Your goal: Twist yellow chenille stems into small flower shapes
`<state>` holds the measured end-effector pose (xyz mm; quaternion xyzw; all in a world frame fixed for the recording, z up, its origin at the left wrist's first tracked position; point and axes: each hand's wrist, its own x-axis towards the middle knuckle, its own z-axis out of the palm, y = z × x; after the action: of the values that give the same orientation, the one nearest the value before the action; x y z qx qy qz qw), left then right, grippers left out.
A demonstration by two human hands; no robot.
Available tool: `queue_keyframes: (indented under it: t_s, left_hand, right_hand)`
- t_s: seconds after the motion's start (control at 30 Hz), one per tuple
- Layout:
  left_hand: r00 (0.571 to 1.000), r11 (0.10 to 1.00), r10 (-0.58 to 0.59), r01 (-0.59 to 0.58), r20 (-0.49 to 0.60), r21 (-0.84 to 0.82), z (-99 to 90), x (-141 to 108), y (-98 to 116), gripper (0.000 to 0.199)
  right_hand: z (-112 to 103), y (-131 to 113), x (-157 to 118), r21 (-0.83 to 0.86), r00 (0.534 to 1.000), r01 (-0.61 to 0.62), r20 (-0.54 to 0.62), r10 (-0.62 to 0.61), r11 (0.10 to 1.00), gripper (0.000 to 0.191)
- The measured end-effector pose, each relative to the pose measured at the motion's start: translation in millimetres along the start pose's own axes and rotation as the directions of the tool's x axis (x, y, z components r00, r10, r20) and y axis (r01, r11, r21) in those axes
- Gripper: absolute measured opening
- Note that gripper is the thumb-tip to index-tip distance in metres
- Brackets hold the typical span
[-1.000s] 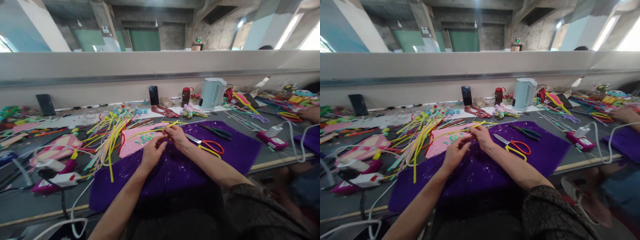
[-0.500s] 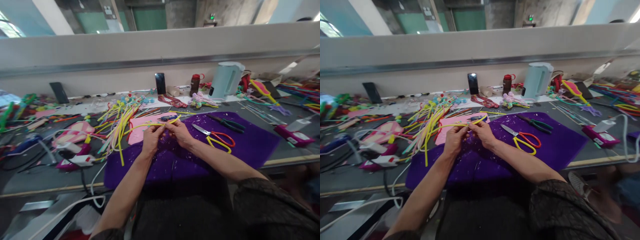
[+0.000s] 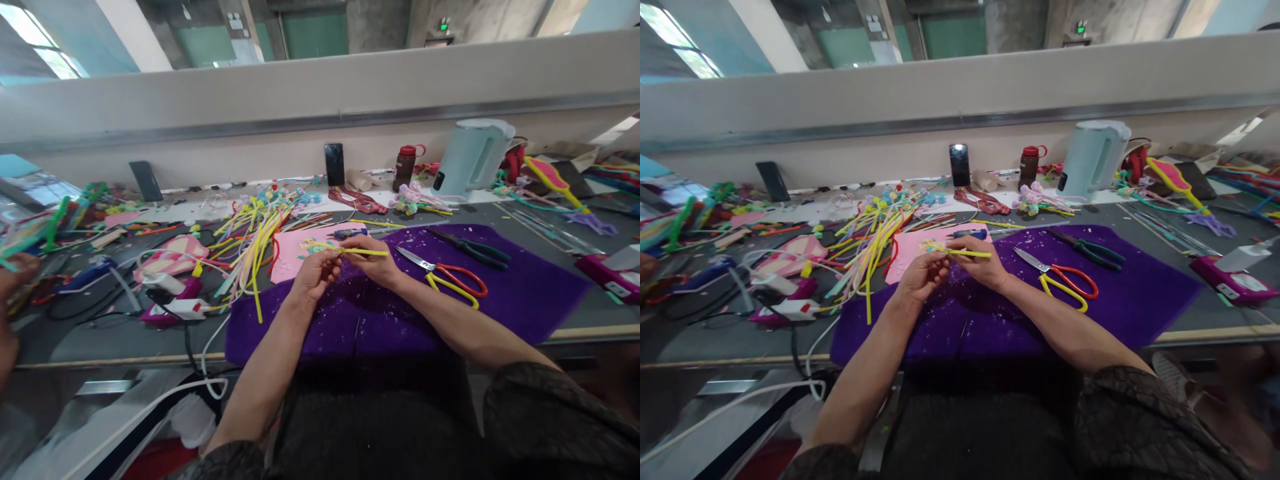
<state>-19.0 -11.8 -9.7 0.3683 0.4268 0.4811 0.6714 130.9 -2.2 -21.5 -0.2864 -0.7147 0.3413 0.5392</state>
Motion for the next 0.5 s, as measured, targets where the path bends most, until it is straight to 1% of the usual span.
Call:
queue_keyframes:
  t_s: [0.07,0.1,0.17,0.23,0.3,0.37,0.43,0.5]
  left_hand:
    - [1.000,1.000,0.004,-0.004,0.006,0.015,-0.2,-0.7,-0.6,0.018]
    - [1.000,1.000,0.010,-0.010,0.007,0.019,-0.3,-0.8,-0.9,0.018]
    - [1.000,0.999,0.024,-0.024,0.009,0.024,-0.6,-0.7,-1.7,0.019]
    - [0.999,0.999,0.040,-0.041,0.010,0.031,-0.7,-0.5,-2.4,0.022]
    - [0.998,0.997,0.059,-0.060,0.023,0.039,-0.5,-0.6,-2.9,0.023]
    - [0.996,0.997,0.068,-0.070,0.051,0.037,-0.1,-1.1,-3.1,0.025]
    - [0.995,0.997,0.068,-0.070,0.074,0.026,0.3,-1.6,-3.4,0.027]
    - [0.994,0.998,0.066,-0.067,0.082,0.012,0.5,-1.7,-3.9,0.027]
  right_hand:
    - [-5.1,-0.3,-0.4,-0.143,0.988,0.143,0.071,-0.134,0.979,0.017]
    - [-7.5,0.2,-0.5,-0.196,0.979,0.196,0.100,-0.179,0.961,0.017]
    - [-12.1,2.4,-0.6,-0.295,0.960,0.274,0.137,-0.243,0.916,0.019]
    - [-16.7,4.9,-0.5,-0.406,0.939,0.341,0.194,-0.284,0.848,0.022]
    - [-21.3,6.1,0.0,-0.513,0.911,0.409,0.267,-0.313,0.754,0.024]
    - [-25.0,5.6,0.7,-0.599,0.875,0.484,0.330,-0.354,0.638,0.025]
    - [-27.0,4.1,1.2,-0.657,0.831,0.551,0.377,-0.409,0.514,0.024]
    - [-26.9,3.0,1.0,-0.693,0.796,0.590,0.414,-0.441,0.415,0.022]
